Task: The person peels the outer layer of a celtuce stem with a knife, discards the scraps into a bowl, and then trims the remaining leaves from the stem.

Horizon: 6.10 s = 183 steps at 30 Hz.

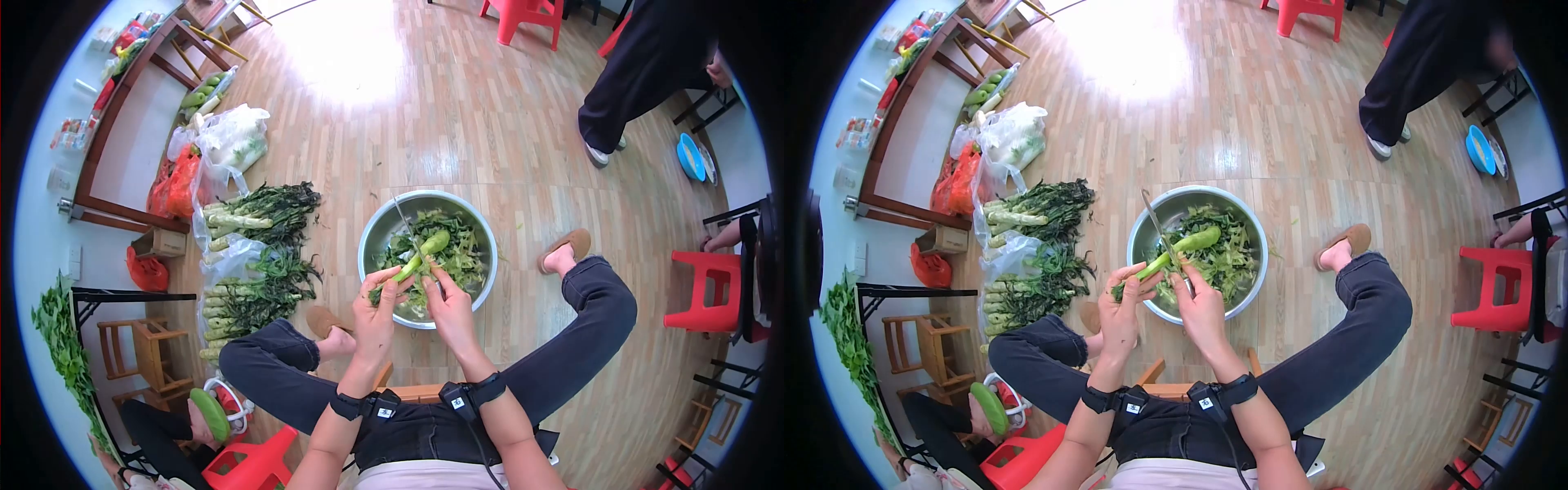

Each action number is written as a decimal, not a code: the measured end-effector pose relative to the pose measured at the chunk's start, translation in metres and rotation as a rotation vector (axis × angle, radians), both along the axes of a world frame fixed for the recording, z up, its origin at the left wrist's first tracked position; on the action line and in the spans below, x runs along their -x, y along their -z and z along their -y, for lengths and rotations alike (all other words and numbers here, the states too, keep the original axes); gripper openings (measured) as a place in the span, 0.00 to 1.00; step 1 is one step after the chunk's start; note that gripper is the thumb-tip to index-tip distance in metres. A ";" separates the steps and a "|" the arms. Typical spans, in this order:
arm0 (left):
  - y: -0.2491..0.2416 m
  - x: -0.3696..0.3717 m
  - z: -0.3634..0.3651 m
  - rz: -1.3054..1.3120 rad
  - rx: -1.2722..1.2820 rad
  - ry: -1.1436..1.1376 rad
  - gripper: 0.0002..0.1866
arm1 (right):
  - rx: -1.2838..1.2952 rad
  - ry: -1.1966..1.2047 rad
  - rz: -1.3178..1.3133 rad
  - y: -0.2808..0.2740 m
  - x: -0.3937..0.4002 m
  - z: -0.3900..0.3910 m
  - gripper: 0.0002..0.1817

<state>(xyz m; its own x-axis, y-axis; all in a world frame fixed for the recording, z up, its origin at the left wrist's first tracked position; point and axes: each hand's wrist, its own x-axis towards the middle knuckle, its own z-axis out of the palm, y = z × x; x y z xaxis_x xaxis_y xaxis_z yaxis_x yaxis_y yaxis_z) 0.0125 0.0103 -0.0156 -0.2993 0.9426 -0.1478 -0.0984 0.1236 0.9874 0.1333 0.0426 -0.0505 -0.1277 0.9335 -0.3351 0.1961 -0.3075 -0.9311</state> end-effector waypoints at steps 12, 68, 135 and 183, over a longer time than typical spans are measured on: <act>-0.011 0.002 -0.002 -0.494 -0.131 0.122 0.18 | -0.052 0.006 0.113 0.067 -0.002 -0.005 0.22; 0.010 0.001 0.021 -0.575 -0.214 0.081 0.15 | 0.007 -0.510 0.386 -0.006 -0.063 -0.026 0.20; 0.013 -0.002 0.040 -0.849 -0.294 0.388 0.15 | -0.178 -0.705 0.561 0.031 -0.069 -0.011 0.20; 0.020 0.003 0.039 -0.824 -0.315 0.399 0.17 | -0.034 -0.761 0.483 0.030 -0.074 -0.030 0.20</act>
<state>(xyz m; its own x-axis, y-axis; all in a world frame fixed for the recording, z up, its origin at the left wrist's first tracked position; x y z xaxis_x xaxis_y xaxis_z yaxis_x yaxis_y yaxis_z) 0.0091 -0.0288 -0.0352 0.1549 0.9578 0.2422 0.6317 -0.2846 0.7211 0.2078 0.0725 -0.0802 -0.5673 0.6647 -0.4861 0.7076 0.0915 -0.7007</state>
